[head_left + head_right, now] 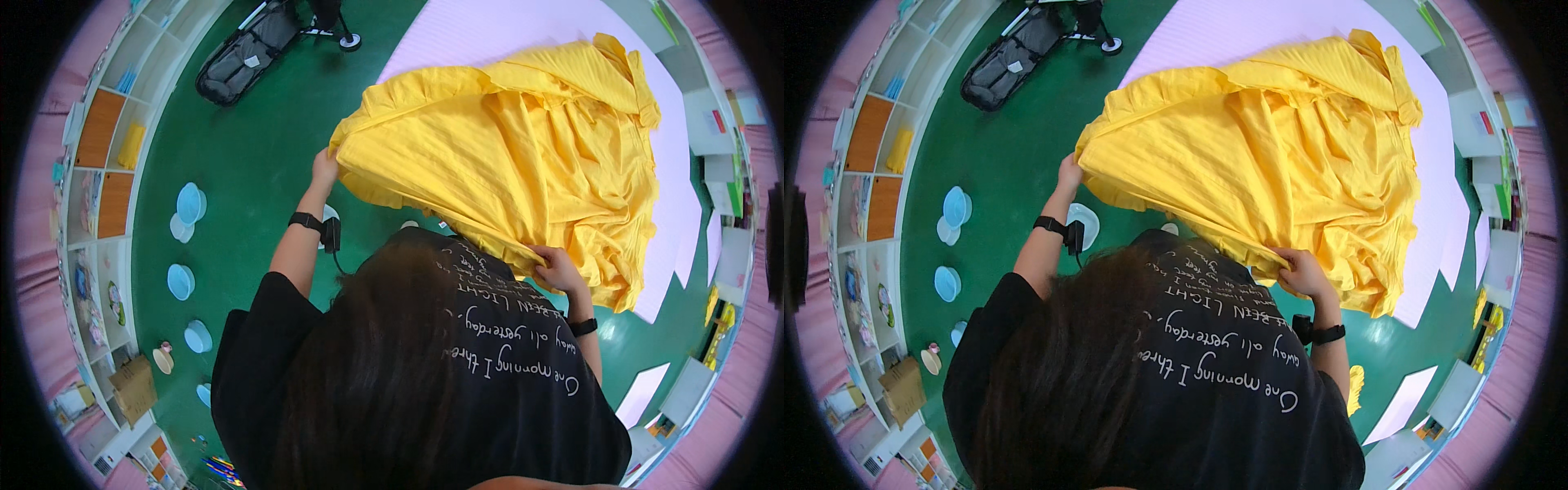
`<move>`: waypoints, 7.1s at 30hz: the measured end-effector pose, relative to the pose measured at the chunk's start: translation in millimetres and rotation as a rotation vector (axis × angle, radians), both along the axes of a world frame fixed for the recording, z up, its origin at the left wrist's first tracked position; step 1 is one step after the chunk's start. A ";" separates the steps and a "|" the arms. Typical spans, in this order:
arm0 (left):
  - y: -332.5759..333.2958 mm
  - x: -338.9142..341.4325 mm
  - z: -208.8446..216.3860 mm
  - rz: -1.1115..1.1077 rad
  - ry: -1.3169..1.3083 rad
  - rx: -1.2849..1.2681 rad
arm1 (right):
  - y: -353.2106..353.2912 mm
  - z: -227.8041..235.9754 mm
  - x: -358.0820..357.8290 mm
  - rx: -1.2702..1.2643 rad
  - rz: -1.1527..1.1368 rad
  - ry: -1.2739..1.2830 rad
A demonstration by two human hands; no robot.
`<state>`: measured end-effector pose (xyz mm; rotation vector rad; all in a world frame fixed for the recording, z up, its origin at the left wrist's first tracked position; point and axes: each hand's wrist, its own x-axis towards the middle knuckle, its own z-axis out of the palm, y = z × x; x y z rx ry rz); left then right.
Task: The person picks up a pink mat from the floor and places it on a white square table, then takes a yellow cloth and spreads it out over the top of the pink mat.
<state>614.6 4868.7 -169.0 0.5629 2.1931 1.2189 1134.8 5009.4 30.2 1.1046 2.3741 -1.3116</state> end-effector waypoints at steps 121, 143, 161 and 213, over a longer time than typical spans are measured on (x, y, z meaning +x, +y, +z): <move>317.1 1229.0 238.1 0.112 0.959 0.116 | 488.9 -16.6 468.0 -1.287 0.126 0.314; 328.1 1269.3 178.3 0.520 0.726 -0.646 | 637.8 17.9 618.4 -0.664 0.517 0.495; 287.5 1254.2 214.5 0.700 1.246 -0.196 | 656.3 41.2 657.4 -0.682 0.275 0.628; 250.9 1288.9 76.8 0.366 0.580 -0.355 | 671.0 -94.4 690.2 -0.348 0.610 0.055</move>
